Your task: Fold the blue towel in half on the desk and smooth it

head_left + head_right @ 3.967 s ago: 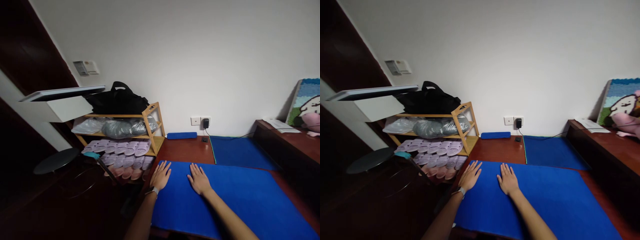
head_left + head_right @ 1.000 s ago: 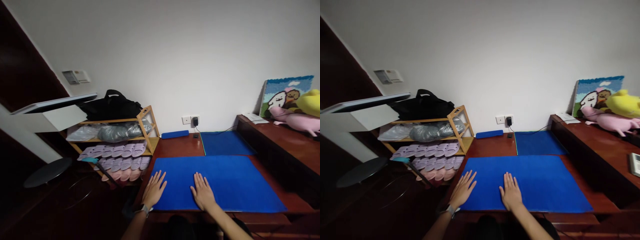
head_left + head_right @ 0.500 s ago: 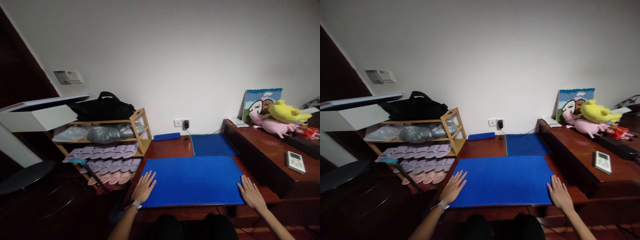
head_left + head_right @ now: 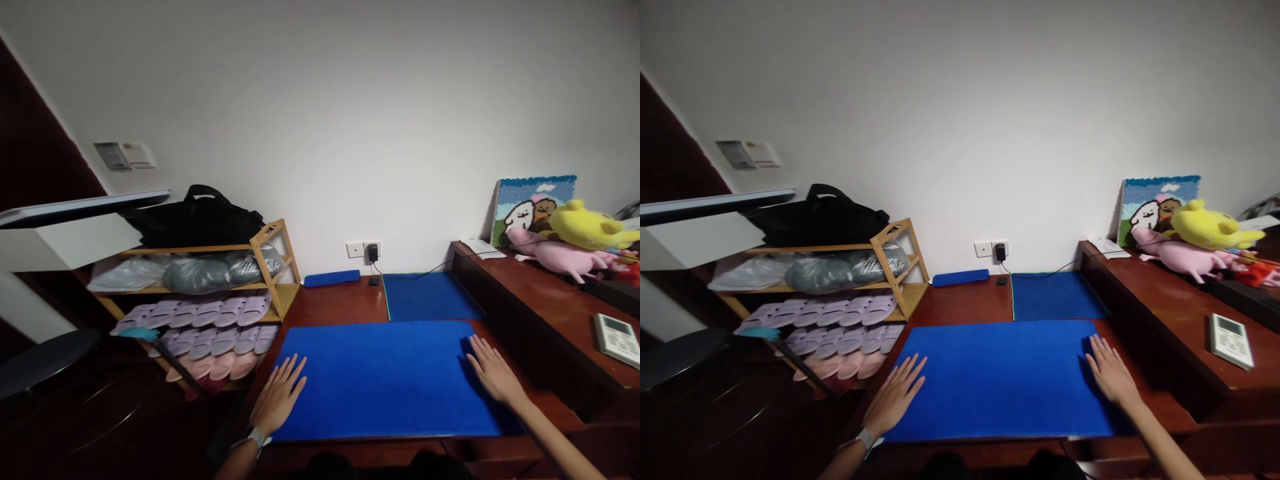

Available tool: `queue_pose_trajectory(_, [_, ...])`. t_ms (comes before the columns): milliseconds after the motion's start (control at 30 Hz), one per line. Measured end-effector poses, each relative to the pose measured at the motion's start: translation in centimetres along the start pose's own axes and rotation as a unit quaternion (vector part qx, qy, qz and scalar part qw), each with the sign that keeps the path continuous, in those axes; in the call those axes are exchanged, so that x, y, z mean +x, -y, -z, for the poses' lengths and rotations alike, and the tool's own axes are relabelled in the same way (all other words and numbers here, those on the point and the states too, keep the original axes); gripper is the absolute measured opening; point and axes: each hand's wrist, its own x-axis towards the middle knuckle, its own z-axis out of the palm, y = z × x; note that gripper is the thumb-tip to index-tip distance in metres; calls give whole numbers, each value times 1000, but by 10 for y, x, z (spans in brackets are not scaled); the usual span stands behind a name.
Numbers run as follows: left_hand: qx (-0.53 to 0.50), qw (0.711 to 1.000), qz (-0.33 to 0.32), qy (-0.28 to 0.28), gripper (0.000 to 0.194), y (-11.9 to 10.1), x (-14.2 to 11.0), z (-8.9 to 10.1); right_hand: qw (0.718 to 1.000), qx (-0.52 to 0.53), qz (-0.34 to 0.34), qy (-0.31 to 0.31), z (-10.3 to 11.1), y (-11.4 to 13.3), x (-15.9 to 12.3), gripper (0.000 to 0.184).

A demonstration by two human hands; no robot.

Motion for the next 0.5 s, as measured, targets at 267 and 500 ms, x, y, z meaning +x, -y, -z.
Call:
queue_pose_trajectory(267, [8, 1000, 0, 6, 54, 4, 0, -2, 998, 10, -11, 59, -3, 0, 80, 77])
queue_pose_trajectory(500, [30, 999, -22, -4, 54, 5, 0, -5, 999, 6, -16, 51, -15, -8, 77, 75])
